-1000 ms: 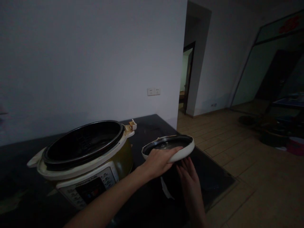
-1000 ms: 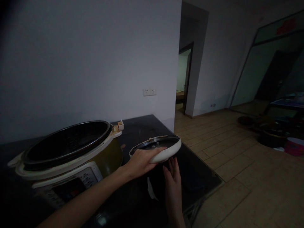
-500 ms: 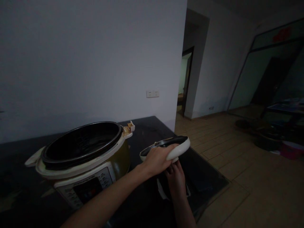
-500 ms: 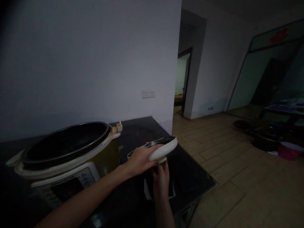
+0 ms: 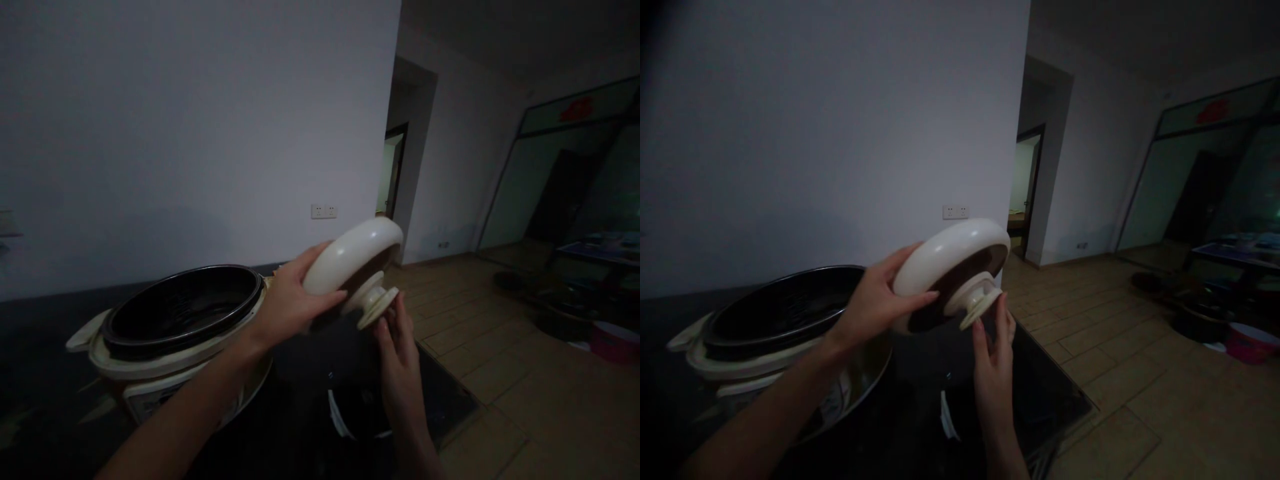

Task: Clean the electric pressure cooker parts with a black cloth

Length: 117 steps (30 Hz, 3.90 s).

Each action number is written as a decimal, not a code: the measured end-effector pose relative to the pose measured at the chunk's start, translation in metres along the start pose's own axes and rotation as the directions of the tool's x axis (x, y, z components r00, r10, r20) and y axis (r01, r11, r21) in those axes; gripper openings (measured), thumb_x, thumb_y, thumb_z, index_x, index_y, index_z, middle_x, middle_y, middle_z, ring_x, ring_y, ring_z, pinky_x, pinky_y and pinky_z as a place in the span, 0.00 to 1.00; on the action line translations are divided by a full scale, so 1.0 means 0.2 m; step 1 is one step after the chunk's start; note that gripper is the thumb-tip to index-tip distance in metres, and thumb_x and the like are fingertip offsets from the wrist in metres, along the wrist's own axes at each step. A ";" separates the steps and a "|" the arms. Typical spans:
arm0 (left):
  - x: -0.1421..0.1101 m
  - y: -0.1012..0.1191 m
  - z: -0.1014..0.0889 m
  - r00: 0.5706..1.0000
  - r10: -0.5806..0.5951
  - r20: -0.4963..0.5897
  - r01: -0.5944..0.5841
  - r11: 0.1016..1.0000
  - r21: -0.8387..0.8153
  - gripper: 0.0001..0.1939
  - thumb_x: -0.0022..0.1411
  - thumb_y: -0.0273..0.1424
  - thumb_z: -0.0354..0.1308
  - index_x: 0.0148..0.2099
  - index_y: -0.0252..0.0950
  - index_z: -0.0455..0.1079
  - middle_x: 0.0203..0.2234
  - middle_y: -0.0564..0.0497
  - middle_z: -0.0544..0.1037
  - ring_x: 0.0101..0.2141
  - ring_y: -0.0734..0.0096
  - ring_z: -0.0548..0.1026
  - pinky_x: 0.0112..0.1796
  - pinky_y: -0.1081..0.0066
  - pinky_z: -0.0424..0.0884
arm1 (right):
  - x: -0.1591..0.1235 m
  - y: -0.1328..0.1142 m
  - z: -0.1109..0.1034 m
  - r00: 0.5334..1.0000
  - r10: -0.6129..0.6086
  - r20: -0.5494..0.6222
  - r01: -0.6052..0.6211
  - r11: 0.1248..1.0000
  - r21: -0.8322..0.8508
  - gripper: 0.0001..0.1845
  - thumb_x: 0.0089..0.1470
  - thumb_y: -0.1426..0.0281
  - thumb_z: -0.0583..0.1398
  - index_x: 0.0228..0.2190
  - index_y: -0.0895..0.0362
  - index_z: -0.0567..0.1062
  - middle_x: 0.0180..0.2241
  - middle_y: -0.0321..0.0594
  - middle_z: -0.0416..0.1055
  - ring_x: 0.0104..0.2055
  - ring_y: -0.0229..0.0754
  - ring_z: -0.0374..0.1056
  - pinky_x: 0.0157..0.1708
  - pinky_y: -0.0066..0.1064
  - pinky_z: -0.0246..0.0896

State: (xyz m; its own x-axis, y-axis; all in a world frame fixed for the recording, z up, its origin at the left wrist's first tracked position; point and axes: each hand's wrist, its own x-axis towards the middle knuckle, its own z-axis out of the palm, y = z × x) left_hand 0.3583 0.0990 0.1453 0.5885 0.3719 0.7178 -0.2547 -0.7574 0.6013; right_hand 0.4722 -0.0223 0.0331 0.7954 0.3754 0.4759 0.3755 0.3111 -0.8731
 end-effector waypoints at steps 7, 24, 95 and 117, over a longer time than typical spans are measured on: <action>0.05 0.11 -0.29 0.885 -0.029 -0.465 -0.164 0.915 -0.368 0.31 0.42 0.29 0.71 0.52 0.40 0.71 0.44 0.51 0.79 0.43 0.60 0.77 0.44 0.66 0.75 | 0.28 -0.51 0.14 0.842 -0.475 0.256 0.501 0.864 -0.045 0.32 0.57 0.60 0.56 0.62 0.45 0.57 0.55 0.45 0.56 0.58 0.46 0.59 0.45 0.37 0.69; -0.21 0.12 -0.51 0.614 -0.077 -0.786 -0.373 0.849 -0.375 0.30 0.55 0.28 0.64 0.59 0.45 0.62 0.52 0.51 0.74 0.51 0.63 0.73 0.53 0.64 0.68 | 0.24 -0.95 1.02 0.717 -0.585 0.380 0.669 0.421 -0.613 0.18 0.66 0.63 0.42 0.50 0.55 0.63 0.45 0.50 0.63 0.49 0.52 0.63 0.41 0.41 0.61; -0.61 -0.69 -1.27 0.753 -0.370 -0.544 0.463 0.885 0.039 0.26 0.59 0.51 0.51 0.47 0.37 0.76 0.45 0.44 0.79 0.47 0.54 0.75 0.51 0.60 0.66 | 0.19 -0.44 1.62 0.292 -0.130 0.947 0.934 0.254 -0.253 0.26 0.59 0.53 0.54 0.49 0.60 0.67 0.48 0.53 0.70 0.50 0.51 0.66 0.42 0.39 0.64; -0.60 -0.69 -1.24 0.703 -0.384 -0.599 0.464 0.885 -0.022 0.23 0.62 0.48 0.51 0.45 0.38 0.77 0.39 0.49 0.82 0.40 0.58 0.77 0.41 0.66 0.69 | 0.19 -0.42 1.62 0.251 -0.244 0.937 0.964 0.152 -0.219 0.27 0.63 0.55 0.49 0.41 0.65 0.75 0.42 0.56 0.75 0.44 0.52 0.71 0.40 0.40 0.64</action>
State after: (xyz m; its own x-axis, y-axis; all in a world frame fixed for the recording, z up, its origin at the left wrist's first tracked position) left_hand 0.1322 0.2917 0.0632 0.0518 0.8734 0.4842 0.0309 -0.4860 0.8734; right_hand 0.3177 0.2495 0.1586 -0.3377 0.8361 0.4323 0.9277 0.2181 0.3029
